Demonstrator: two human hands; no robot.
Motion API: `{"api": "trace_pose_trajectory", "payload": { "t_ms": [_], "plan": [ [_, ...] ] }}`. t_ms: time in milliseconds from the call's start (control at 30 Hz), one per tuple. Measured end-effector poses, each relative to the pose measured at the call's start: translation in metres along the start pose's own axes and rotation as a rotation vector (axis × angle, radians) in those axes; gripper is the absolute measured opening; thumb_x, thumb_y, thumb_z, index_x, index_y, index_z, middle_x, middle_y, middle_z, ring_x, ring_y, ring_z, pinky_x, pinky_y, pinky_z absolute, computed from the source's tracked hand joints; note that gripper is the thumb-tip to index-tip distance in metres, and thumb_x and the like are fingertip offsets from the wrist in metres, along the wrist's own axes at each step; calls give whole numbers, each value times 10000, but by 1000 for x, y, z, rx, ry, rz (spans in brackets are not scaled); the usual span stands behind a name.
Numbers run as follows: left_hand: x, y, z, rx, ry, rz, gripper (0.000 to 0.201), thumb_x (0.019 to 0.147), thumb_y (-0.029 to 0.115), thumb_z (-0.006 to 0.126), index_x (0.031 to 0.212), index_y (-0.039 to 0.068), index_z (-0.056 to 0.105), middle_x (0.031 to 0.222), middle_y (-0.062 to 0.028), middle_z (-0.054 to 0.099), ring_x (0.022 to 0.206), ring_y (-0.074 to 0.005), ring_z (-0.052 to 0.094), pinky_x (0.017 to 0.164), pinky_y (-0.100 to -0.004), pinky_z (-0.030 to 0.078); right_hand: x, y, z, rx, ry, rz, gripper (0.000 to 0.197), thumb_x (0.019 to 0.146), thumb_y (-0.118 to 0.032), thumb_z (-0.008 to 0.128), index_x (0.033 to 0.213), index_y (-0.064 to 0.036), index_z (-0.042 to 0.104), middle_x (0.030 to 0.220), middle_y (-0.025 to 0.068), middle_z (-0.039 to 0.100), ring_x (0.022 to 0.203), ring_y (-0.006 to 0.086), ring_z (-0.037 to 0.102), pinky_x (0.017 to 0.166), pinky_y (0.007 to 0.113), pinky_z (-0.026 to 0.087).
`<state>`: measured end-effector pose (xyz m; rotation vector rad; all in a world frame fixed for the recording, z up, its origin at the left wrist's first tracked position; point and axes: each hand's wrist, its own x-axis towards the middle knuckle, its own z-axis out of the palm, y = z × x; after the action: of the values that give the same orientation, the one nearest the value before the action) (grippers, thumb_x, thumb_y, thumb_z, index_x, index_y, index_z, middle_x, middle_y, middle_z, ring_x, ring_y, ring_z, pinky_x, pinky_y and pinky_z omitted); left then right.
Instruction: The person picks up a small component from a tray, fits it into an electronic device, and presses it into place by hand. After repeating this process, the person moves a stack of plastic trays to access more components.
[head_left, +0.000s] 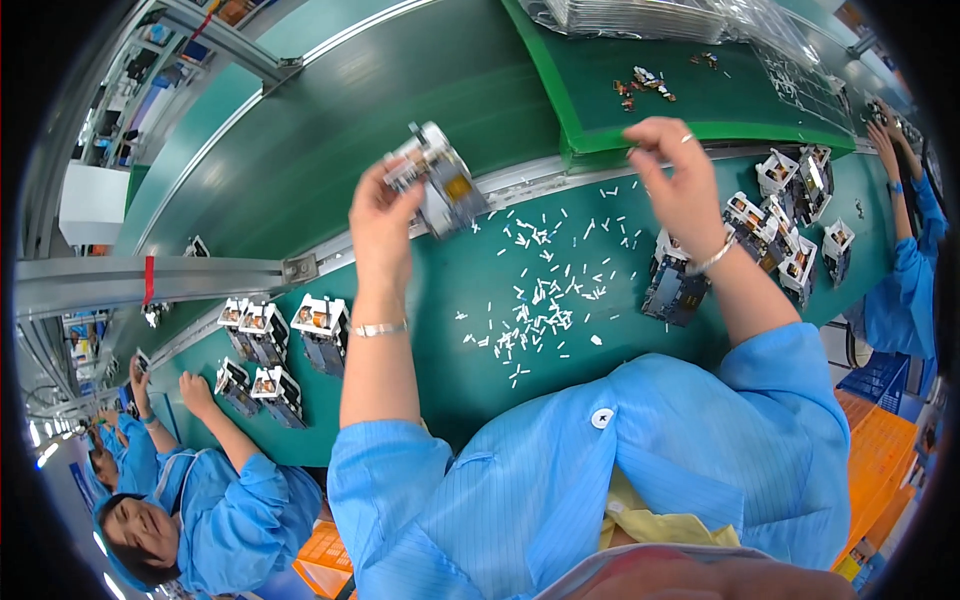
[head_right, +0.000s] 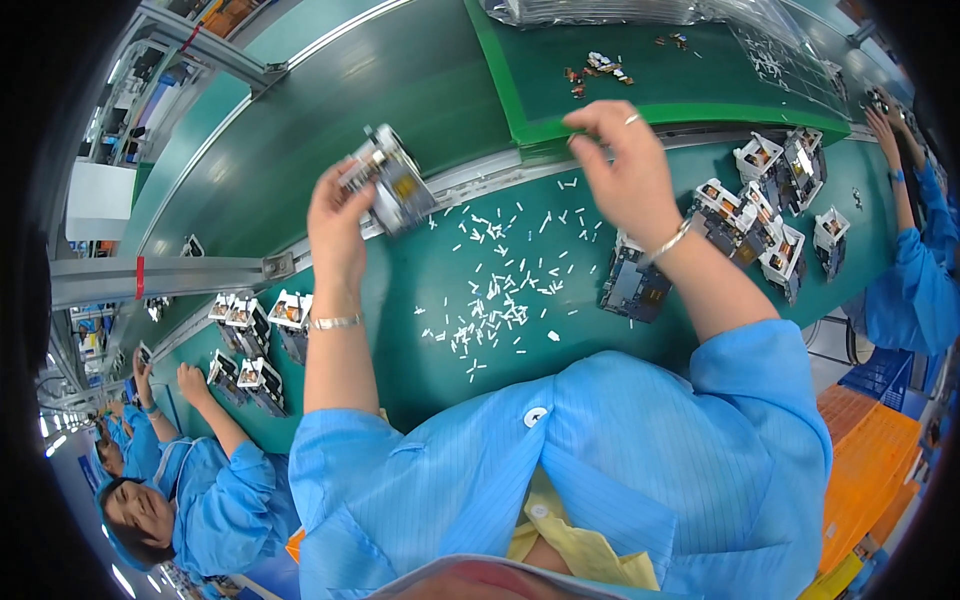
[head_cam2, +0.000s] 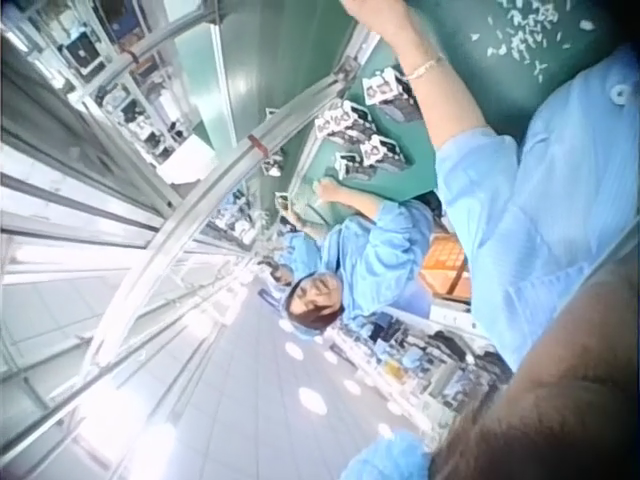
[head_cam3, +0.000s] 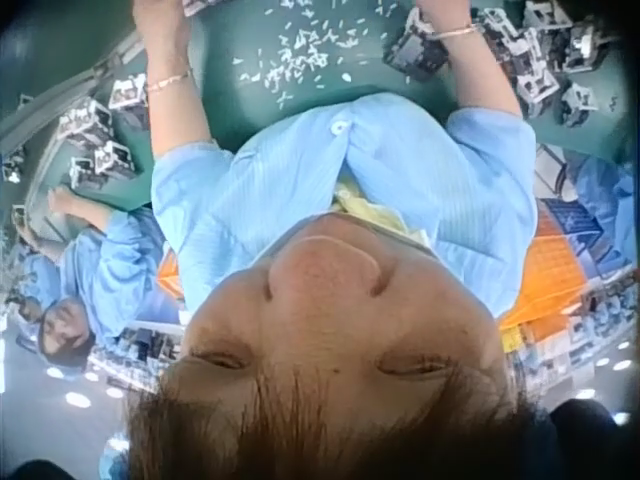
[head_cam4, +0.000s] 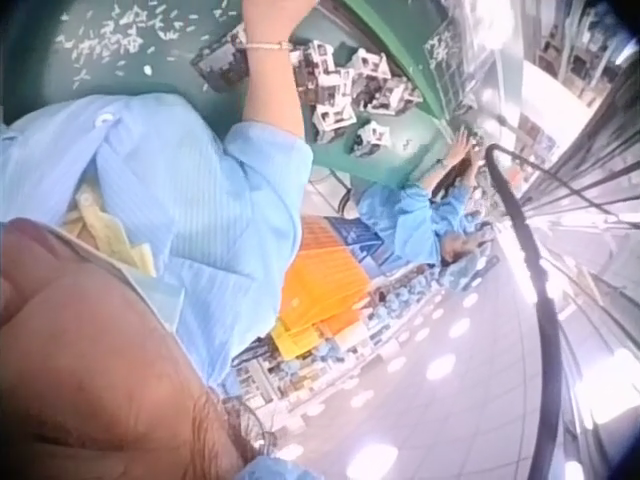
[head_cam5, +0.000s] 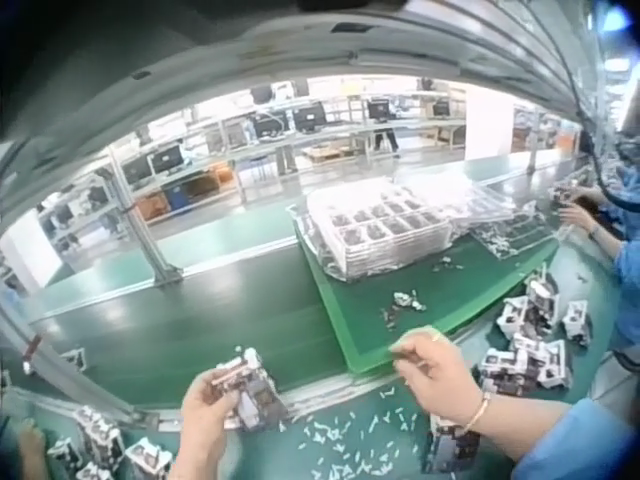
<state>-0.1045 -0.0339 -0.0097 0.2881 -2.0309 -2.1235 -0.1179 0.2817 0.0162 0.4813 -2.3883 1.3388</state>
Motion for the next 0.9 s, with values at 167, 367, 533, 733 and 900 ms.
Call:
{"api": "trace_pose_trajectory", "payload": {
  "t_ms": [167,367,533,733,900],
  "plan": [
    [102,-25,-11,501,-5,284,547,815,-11,614,1333,139,519,1255,-241,558,1159,-288,558,962,-317,437,35,21,-10,-289,-4,-17,205,849,-29,614,1049,-43,658,1036,95,601,895,228,579,784,296,467],
    [52,-12,24,581,389,395,502,817,44,614,1303,126,520,1375,-182,437,1191,-289,483,917,-331,443,16,20,-6,-435,13,-245,175,797,-70,675,971,-56,677,957,92,614,920,290,549,832,371,459],
    [-64,-6,56,227,-141,303,284,825,58,670,1103,70,616,1025,-38,626,800,-119,565,674,-251,484,-9,-3,-1,-104,-47,-101,120,796,-49,679,915,-42,696,919,85,623,846,236,578,794,320,469],
    [-134,9,43,9,-286,35,107,837,61,676,934,18,662,857,-39,643,685,-77,583,586,-216,471,-63,-59,46,688,-503,338,126,842,-50,661,956,-37,714,885,9,617,797,79,538,722,226,436],
    [-150,5,25,125,-185,68,50,839,40,661,865,-3,659,773,-35,620,623,-77,565,542,-217,450,-67,-74,59,415,-540,125,163,808,-10,672,967,-43,670,943,52,585,901,172,565,796,286,456]
  ]
}}
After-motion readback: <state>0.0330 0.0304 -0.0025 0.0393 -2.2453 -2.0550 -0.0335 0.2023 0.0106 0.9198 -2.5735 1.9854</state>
